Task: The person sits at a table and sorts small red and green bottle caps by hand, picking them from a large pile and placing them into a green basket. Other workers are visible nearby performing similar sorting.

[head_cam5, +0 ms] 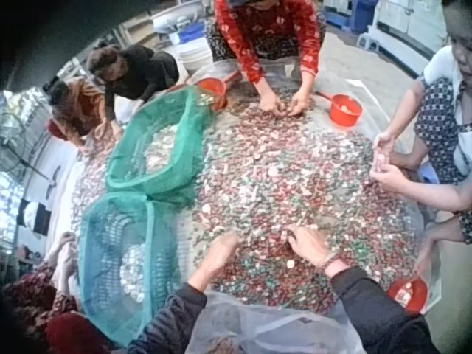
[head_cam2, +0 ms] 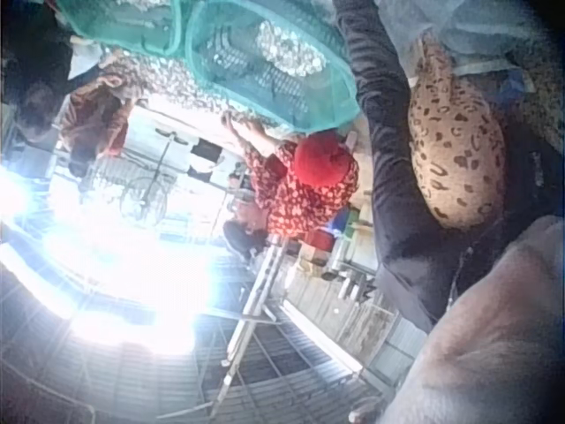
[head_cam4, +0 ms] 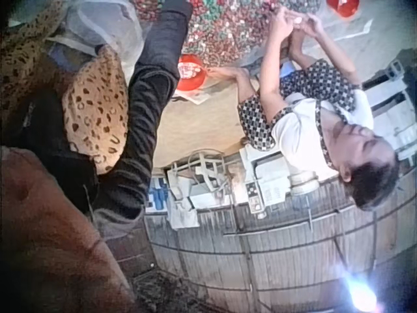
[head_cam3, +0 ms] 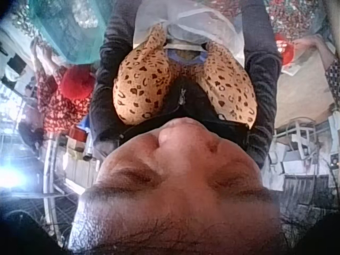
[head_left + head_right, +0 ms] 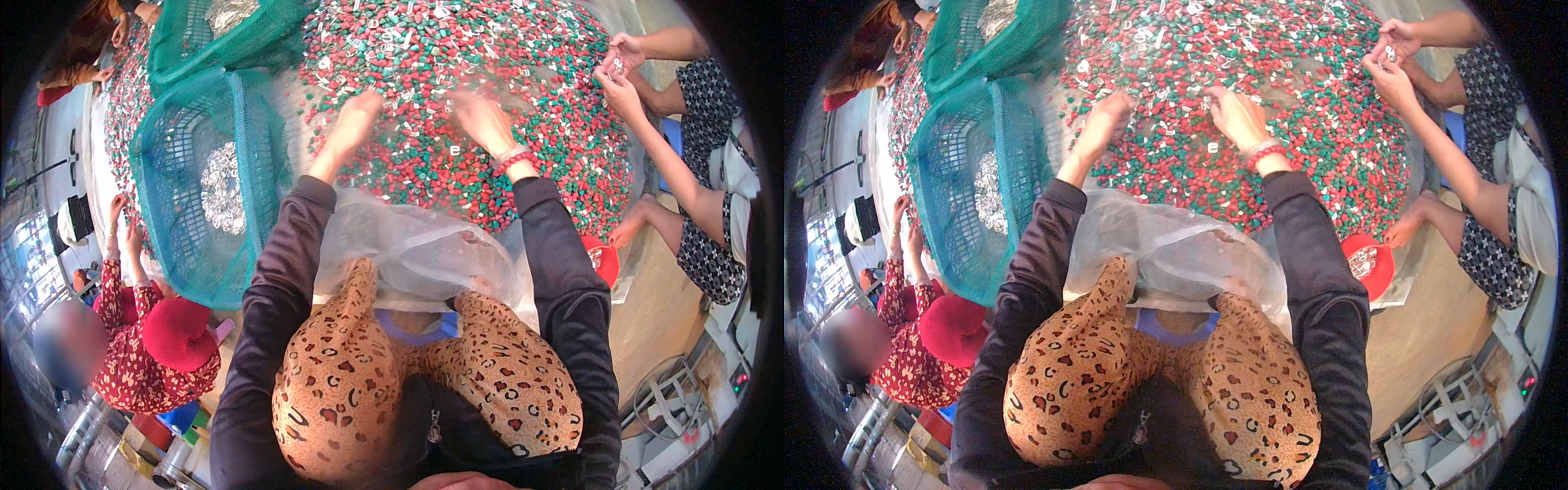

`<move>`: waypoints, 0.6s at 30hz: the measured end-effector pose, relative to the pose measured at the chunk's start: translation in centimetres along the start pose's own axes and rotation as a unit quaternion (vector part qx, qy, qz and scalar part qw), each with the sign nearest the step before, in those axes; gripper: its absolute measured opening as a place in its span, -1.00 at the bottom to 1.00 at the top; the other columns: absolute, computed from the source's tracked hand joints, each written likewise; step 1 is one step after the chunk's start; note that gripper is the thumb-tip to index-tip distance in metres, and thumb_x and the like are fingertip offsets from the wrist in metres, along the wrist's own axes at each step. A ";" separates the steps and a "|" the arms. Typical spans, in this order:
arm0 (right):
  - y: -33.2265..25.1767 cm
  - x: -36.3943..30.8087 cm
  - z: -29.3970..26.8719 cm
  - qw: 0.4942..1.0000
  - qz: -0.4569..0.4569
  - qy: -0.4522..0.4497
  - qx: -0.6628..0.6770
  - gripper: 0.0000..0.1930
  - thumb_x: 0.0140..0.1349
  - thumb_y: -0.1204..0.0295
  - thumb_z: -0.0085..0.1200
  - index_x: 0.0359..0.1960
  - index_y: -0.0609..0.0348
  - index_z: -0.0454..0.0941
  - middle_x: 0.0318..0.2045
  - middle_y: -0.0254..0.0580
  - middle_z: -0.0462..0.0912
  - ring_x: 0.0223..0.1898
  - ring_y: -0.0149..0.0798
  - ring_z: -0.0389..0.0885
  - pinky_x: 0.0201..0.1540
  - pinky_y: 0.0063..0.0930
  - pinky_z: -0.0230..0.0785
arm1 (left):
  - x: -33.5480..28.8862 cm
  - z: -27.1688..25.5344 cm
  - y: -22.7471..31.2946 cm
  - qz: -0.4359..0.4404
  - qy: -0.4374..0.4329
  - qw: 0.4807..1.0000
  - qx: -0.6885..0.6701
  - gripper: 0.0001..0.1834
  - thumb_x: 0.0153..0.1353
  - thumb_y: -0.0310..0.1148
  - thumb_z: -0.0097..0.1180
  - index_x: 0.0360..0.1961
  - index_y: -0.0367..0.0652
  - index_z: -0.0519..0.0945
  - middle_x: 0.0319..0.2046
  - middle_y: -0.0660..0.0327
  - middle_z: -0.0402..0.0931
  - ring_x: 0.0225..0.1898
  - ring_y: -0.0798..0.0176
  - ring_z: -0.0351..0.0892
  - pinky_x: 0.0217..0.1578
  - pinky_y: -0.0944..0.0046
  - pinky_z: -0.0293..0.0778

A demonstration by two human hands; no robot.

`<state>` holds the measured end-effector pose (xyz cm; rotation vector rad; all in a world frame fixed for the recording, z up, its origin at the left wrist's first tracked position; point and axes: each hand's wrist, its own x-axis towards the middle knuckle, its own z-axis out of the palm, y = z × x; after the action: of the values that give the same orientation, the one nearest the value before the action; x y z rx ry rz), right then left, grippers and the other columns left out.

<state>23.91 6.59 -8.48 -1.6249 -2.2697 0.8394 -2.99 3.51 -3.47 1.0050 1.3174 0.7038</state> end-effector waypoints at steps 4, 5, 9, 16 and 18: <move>-0.5 -0.4 0.8 0.999 0.009 -0.024 -0.043 -0.71 0.20 0.28 0.05 -0.09 0.11 0.47 -0.41 0.06 0.64 -0.29 0.15 0.63 -0.32 0.04 0.41 | -1.4 -2.7 2.7 0.030 -0.142 0.909 -0.391 -0.82 0.22 -0.30 -0.16 -0.49 -0.12 0.28 -0.60 0.39 0.11 -0.60 0.51 0.05 -0.68 0.51 -0.03; -0.8 -0.9 1.0 0.998 -0.012 -0.045 -0.043 -0.71 0.19 0.29 0.05 -0.09 0.11 0.46 -0.42 0.06 0.64 -0.30 0.15 0.63 -0.32 0.05 0.41 | -2.0 -3.4 3.2 0.053 -0.156 0.895 -0.414 -0.80 0.23 -0.29 -0.17 -0.49 -0.13 0.28 -0.60 0.38 0.12 -0.59 0.52 0.07 -0.69 0.52 -0.03; -2.1 -4.3 1.4 0.987 0.001 -0.157 -0.041 -0.74 0.17 0.32 0.03 -0.13 0.13 0.48 -0.45 0.07 0.64 -0.32 0.16 0.62 -0.28 0.05 0.42 | -3.0 -5.0 3.9 0.010 -0.072 0.931 -0.357 -0.76 0.25 -0.21 -0.07 -0.40 -0.18 0.44 -0.60 0.40 0.15 -0.62 0.52 0.07 -0.69 0.52 -0.04; -3.8 -5.9 -0.2 0.940 0.188 -0.043 0.282 -0.65 0.42 0.14 -0.14 -0.16 0.12 0.61 -0.62 -0.38 0.52 -0.57 -0.31 0.47 -0.45 -0.36 0.32 | 0.3 -1.6 -0.8 0.018 0.074 0.859 0.507 -0.57 0.10 0.01 0.23 -0.35 -0.21 0.66 -0.42 -0.01 0.63 -0.34 -0.10 0.65 -0.33 0.00 0.52; -3.1 -6.2 -2.0 0.847 0.249 -0.020 0.469 -0.67 0.44 0.19 -0.16 -0.14 0.08 0.62 -0.67 -0.61 0.25 -0.64 -0.61 0.17 -0.59 -0.62 0.05 | 0.9 -1.0 -2.6 0.037 0.108 0.826 0.552 -0.64 0.12 -0.08 0.21 -0.37 -0.21 0.64 -0.43 -0.03 0.62 -0.33 -0.11 0.64 -0.30 -0.04 0.53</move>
<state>24.66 0.84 -4.24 -1.6262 -1.0390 1.7378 -4.18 3.40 -6.21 1.9369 1.9406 0.0188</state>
